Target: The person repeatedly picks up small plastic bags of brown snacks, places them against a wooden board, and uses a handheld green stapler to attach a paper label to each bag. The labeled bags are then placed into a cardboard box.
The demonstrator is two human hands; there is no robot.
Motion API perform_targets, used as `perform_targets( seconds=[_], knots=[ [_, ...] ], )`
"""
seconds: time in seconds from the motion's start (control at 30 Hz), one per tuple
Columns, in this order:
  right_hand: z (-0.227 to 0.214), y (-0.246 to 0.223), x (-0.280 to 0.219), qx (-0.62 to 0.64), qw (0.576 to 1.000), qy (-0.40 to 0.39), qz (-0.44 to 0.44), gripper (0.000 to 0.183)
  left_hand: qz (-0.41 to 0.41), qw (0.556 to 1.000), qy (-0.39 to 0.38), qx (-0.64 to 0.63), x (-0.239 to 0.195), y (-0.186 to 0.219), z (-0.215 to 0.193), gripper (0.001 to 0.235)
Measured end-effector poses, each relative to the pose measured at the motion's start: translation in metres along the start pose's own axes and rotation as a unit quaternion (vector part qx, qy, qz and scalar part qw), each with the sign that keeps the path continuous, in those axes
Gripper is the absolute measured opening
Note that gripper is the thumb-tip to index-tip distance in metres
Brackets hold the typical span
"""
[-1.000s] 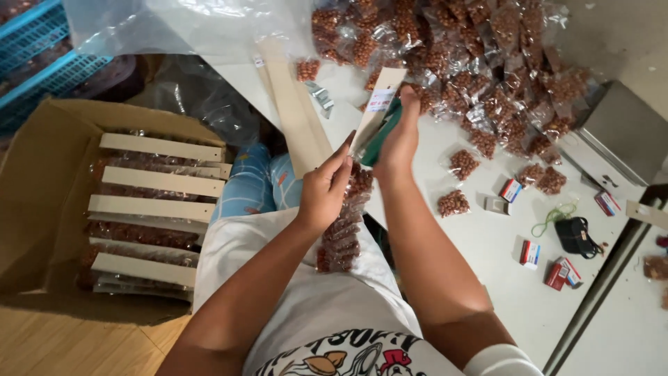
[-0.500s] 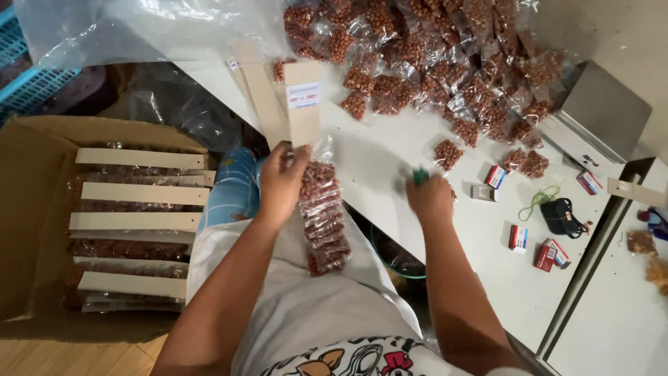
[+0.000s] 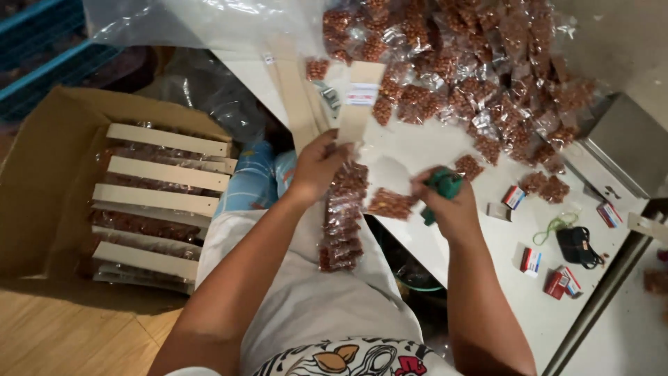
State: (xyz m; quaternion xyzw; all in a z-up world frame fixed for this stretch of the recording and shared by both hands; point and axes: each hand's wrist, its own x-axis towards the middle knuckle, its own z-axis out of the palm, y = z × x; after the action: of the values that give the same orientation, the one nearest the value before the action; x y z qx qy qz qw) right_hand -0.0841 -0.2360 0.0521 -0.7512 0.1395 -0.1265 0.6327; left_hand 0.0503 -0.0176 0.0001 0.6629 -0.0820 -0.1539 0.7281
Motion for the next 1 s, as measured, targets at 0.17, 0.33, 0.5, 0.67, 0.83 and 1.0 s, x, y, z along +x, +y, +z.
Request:
perform_targets(
  seconds=[0.17,0.33,0.5,0.67,0.83,1.0],
  knots=[
    [0.056,-0.043,0.035,-0.017,0.999,-0.012,0.031,0.027,-0.023,0.998,0.002,-0.057,-0.008,0.021,0.001,0.035],
    [0.072,-0.038,0.056,-0.028,0.997,0.008,0.07,0.02,0.006,0.997,0.013,-0.075,-0.022,0.034,0.006,0.058],
    [0.068,-0.047,0.058,-0.048,0.997,0.002,0.067,0.024,0.118,0.992,0.028,0.023,-0.026,0.018,0.009,0.033],
    [0.089,-0.088,0.073,0.203,0.957,0.196,0.063,0.033,0.148,0.987,0.024,0.054,-0.04,0.037,0.017,0.035],
    [0.108,-0.072,0.089,0.286,0.937,0.192,0.051,0.06,0.159,0.983,0.009,0.095,-0.047,0.049,0.02,0.04],
    [0.142,-0.067,0.089,0.388,0.875,0.251,0.147,0.05,0.149,0.972,0.003,0.183,-0.061,0.094,0.018,0.04]
  ],
)
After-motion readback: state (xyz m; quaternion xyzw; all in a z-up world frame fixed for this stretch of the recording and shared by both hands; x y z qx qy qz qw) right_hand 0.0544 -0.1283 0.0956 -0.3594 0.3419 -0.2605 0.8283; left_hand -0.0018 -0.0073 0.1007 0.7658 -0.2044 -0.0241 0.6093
